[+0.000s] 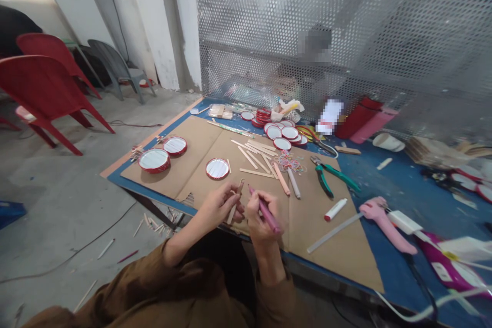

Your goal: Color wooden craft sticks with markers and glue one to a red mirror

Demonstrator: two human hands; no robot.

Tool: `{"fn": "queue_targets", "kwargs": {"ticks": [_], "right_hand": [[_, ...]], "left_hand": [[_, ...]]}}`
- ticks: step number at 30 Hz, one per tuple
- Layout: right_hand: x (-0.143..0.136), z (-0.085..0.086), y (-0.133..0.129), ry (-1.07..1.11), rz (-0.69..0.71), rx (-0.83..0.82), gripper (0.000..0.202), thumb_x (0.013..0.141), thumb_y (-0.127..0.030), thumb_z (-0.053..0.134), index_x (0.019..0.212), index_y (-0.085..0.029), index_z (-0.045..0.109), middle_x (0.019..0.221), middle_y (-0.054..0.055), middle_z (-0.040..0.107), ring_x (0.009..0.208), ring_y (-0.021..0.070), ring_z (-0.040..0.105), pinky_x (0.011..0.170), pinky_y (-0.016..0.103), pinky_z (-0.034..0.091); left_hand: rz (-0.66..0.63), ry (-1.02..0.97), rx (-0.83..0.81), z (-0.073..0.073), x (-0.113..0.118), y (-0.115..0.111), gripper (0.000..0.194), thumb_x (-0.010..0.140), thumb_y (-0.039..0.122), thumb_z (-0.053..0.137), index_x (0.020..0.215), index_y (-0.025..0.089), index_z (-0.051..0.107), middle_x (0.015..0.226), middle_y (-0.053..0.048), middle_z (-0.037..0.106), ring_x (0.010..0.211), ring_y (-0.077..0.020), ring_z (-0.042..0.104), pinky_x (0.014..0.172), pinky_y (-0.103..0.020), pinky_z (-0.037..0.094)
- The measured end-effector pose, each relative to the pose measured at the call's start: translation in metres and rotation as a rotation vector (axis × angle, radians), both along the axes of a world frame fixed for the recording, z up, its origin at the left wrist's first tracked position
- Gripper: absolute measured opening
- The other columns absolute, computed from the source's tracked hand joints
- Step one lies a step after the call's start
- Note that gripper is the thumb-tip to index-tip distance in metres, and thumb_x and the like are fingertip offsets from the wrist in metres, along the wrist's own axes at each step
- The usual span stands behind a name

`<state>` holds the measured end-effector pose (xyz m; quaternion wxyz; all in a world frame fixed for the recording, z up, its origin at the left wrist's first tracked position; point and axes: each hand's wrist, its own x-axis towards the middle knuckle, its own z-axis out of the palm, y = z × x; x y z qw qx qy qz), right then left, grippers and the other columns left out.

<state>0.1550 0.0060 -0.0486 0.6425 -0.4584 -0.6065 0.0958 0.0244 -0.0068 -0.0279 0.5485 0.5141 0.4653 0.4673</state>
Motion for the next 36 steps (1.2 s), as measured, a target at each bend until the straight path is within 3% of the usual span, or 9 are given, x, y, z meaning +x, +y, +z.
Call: {"fn": "queue_targets", "kwargs": {"ticks": [18,26,36], "right_hand": [[0.0,0.007,-0.001,-0.099,0.106,0.039,0.01,0.087,-0.023,0.063,0.096,-0.019,0.065,0.083,0.004,0.072,0.073,0.0166,0.069,0.07,0.031,0.057],[-0.001,0.016,-0.001,-0.202,0.096,0.132,0.011,0.086,-0.019,0.064,0.097,-0.019,0.065,0.083,0.005,0.073,0.074,0.0169,0.07,0.07,0.031,0.058],[-0.001,0.012,-0.001,-0.148,0.092,0.095,0.011,0.086,-0.02,0.064,0.097,-0.019,0.065,0.083,0.004,0.073,0.073,0.0169,0.07,0.069,0.03,0.058]], "left_hand": [[0.012,0.108,0.082,0.003,-0.002,-0.001,0.015,0.09,0.035,0.048,0.093,0.02,0.051,0.064,0.001,0.067,0.051,-0.015,0.066,0.052,-0.023,0.051],[0.027,0.132,0.098,0.004,-0.002,-0.001,0.012,0.09,0.032,0.048,0.091,0.02,0.05,0.063,0.001,0.067,0.051,-0.015,0.066,0.051,-0.023,0.049],[0.019,0.148,0.111,0.004,-0.002,-0.001,0.013,0.09,0.032,0.048,0.092,0.02,0.051,0.064,0.001,0.068,0.052,-0.0149,0.067,0.053,-0.023,0.05]]}}
